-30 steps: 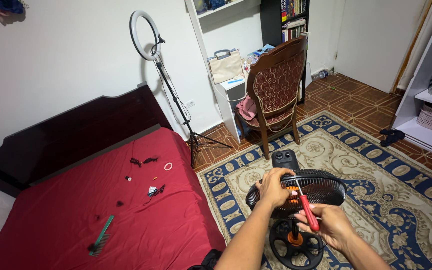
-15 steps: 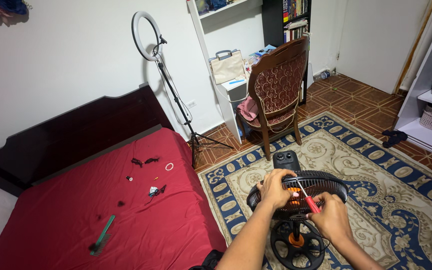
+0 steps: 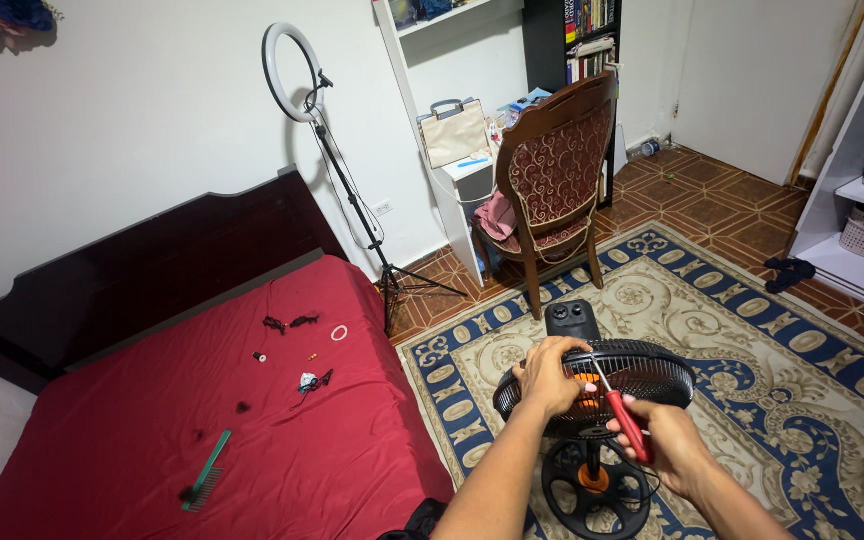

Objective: The person uses a red-handled screwdriver to repeatedly tighten or adjust screws on the front grille of a standing electric fan. The fan remains assembled on the floor throughout the clip, and no disassembly or reassembly is shown.

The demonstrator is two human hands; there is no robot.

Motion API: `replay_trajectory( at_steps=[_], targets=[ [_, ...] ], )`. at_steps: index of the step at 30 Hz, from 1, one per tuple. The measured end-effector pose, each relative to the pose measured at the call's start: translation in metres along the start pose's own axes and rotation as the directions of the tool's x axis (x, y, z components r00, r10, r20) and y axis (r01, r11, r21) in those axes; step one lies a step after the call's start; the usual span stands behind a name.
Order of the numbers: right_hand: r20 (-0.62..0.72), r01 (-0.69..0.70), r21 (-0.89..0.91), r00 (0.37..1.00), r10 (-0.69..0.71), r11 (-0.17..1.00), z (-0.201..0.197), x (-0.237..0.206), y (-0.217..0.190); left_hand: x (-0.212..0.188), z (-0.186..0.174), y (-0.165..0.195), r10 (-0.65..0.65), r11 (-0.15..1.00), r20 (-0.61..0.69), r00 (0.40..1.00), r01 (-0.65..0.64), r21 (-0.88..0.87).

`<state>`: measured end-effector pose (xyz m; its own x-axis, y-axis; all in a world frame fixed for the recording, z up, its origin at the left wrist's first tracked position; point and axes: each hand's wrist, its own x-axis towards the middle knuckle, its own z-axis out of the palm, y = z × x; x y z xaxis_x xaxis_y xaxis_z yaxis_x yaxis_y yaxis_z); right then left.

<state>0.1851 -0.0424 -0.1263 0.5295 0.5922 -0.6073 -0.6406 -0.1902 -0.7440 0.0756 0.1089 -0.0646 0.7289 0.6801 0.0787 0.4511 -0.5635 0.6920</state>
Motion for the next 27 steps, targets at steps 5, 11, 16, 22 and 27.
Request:
replay_trajectory(
  at_steps=[5, 11, 16, 22, 27],
  targets=[
    [0.010, 0.195, -0.101, 0.981, -0.195, 0.976, 0.011, -0.015, 0.006, 0.000, 0.000, 0.002, -0.002, 1.000, 0.005, 1.000, 0.002, 0.007],
    [-0.015, 0.367, -0.846, 0.708, -0.706, 0.386, 0.007, -0.022, 0.002, -0.003, -0.002, 0.002, -0.016, 1.000, 0.008, 1.000, 0.016, -0.001],
    [0.000, 0.382, -0.851, 0.688, -0.726, 0.361, -0.003, 0.000, 0.012, -0.003, -0.003, 0.004, -0.016, 1.000, 0.008, 1.000, 0.016, -0.004],
    [-0.039, 0.267, -0.336, 0.954, -0.297, 0.903, -0.010, 0.030, 0.029, -0.003, -0.001, 0.004, -0.010, 1.000, 0.010, 1.000, 0.010, 0.006],
    [0.018, 0.146, -0.081, 0.989, -0.145, 0.986, -0.006, 0.020, 0.017, -0.002, -0.001, 0.002, 0.001, 1.000, -0.004, 1.000, -0.001, -0.007]
  ],
)
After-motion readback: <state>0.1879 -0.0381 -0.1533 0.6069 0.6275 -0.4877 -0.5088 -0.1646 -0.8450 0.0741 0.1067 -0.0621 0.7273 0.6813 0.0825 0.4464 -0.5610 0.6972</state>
